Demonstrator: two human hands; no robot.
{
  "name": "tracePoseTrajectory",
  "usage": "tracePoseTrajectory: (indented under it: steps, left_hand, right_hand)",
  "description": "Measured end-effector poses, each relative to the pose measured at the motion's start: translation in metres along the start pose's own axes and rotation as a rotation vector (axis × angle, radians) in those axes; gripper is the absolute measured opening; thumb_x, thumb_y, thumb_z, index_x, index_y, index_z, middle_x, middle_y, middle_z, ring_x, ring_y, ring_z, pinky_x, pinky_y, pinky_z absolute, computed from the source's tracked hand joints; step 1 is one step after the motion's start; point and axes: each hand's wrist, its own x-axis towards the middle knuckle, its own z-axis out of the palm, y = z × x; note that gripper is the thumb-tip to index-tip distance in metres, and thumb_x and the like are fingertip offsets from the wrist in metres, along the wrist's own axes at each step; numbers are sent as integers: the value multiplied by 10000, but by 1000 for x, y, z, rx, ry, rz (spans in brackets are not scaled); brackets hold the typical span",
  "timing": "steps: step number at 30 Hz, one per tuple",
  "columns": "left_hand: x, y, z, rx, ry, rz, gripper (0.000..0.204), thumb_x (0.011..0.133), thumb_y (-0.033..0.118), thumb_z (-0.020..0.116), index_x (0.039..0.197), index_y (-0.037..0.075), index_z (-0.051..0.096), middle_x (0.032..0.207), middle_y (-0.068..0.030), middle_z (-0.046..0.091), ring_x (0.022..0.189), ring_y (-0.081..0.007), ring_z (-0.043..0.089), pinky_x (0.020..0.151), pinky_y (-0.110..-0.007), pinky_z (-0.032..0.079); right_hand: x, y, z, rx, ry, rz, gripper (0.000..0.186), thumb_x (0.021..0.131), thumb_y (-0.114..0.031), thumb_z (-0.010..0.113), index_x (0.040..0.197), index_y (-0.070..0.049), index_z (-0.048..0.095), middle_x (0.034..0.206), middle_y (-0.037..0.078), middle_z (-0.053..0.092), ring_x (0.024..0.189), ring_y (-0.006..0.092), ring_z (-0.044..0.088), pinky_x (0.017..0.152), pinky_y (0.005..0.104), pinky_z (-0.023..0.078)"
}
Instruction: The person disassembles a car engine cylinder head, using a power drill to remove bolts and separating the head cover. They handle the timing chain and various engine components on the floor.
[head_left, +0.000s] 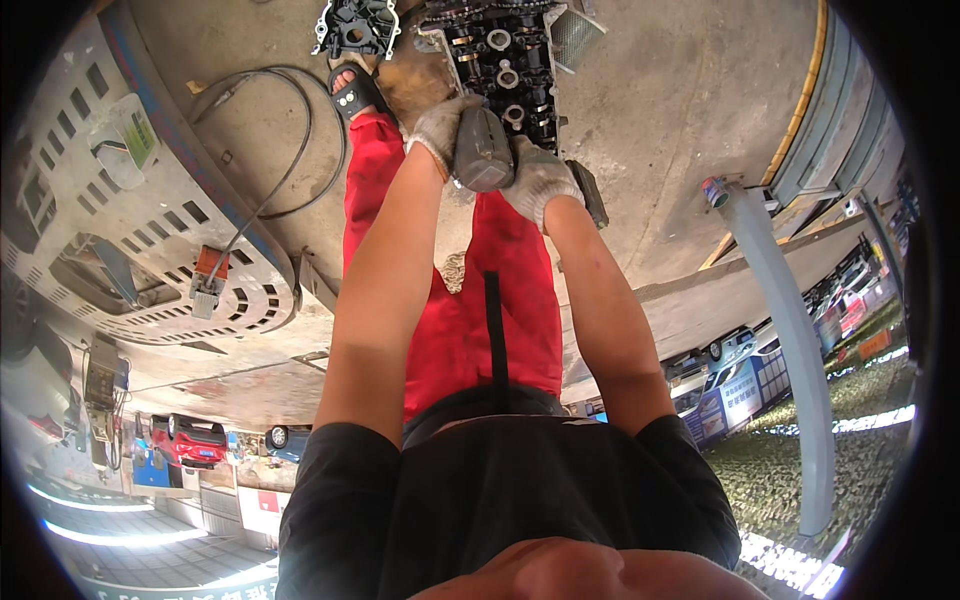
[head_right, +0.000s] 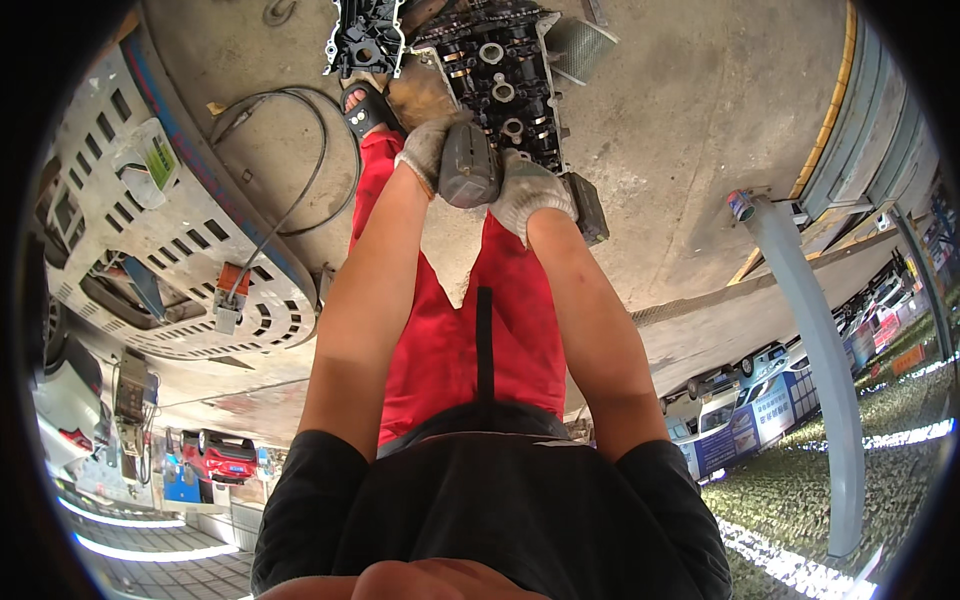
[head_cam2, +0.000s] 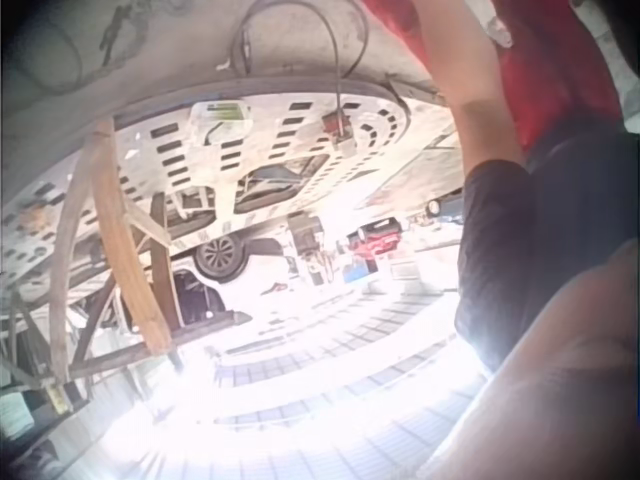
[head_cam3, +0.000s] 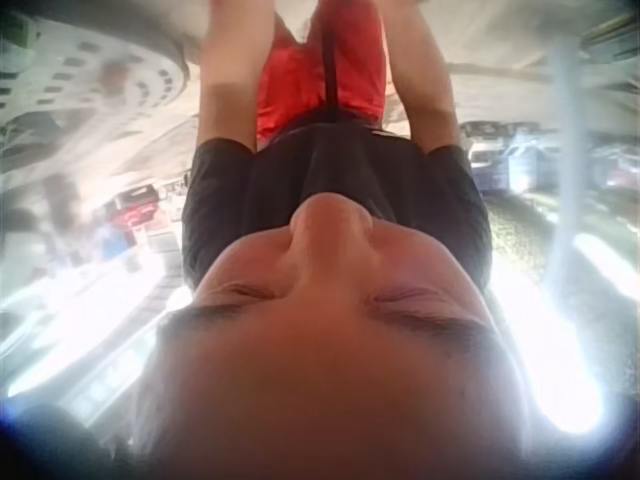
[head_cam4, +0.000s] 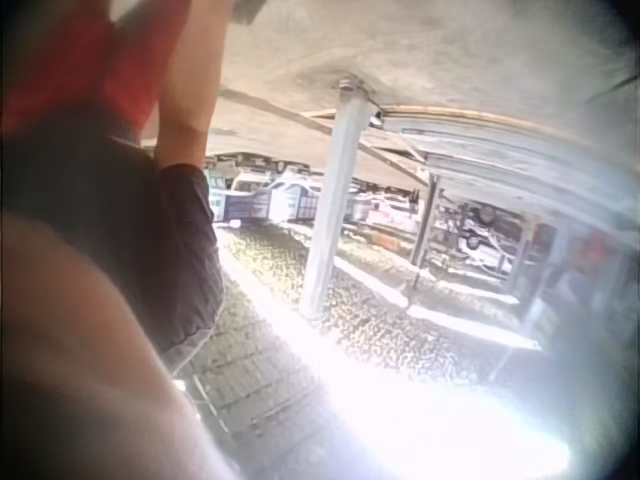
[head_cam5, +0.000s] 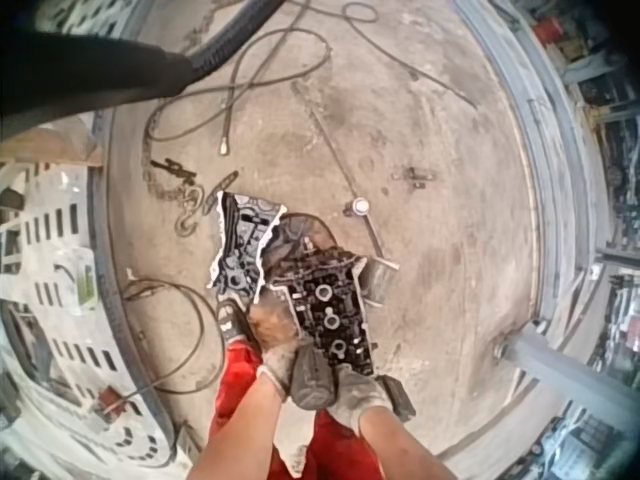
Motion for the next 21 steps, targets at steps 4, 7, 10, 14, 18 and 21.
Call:
tracePoseTrajectory:
  steps: [4,7,10,14,18,21]
  left_hand:
    - [3,-1,-3,2,-17,-13,222,1068,262,685,1181,71,705,953,-143,757,802,-305,751,750,-462,649]
    - [4,1,-6,-9,-27,-6,232,1056,272,703,1175,73,701,951,-144,755,808,-309,751,752,-474,651]
    - [-4,-5,-2,-13,-31,17,241,1037,283,729,1156,76,698,939,-136,748,799,-310,749,737,-480,651]
    - [-7,-21,4,9,-29,72,250,1021,293,752,1135,78,693,929,-119,739,773,-300,744,712,-471,651]
    - [-11,-17,27,56,-34,42,251,1023,294,749,1135,76,693,934,-107,739,757,-279,739,707,-448,650]
    - [4,-15,27,122,19,47,238,1038,273,722,1130,55,691,947,-119,754,779,-275,755,709,-435,656]
  right_hand:
    - [4,3,6,2,20,10,615,1017,-520,620,1420,-61,551,1351,245,716,1290,404,676,1097,471,543]
    - [-7,-10,-15,-54,-36,4,594,1010,-484,649,1427,-72,551,1351,247,715,1277,410,682,1081,478,555]
    - [-15,-12,-27,-35,-65,24,592,998,-455,677,1436,-78,547,1351,255,712,1271,413,687,1069,485,562]
    - [-16,6,-17,-19,-51,6,603,995,-451,682,1468,-105,539,1352,253,713,1271,421,686,1072,484,559]
    - [-24,21,-9,90,10,14,614,995,-447,685,1487,-115,528,1368,240,711,1277,422,683,1074,487,558]
    - [-22,14,-22,133,-38,77,636,980,-468,696,1465,-90,532,1376,223,712,1296,408,677,1099,485,550]
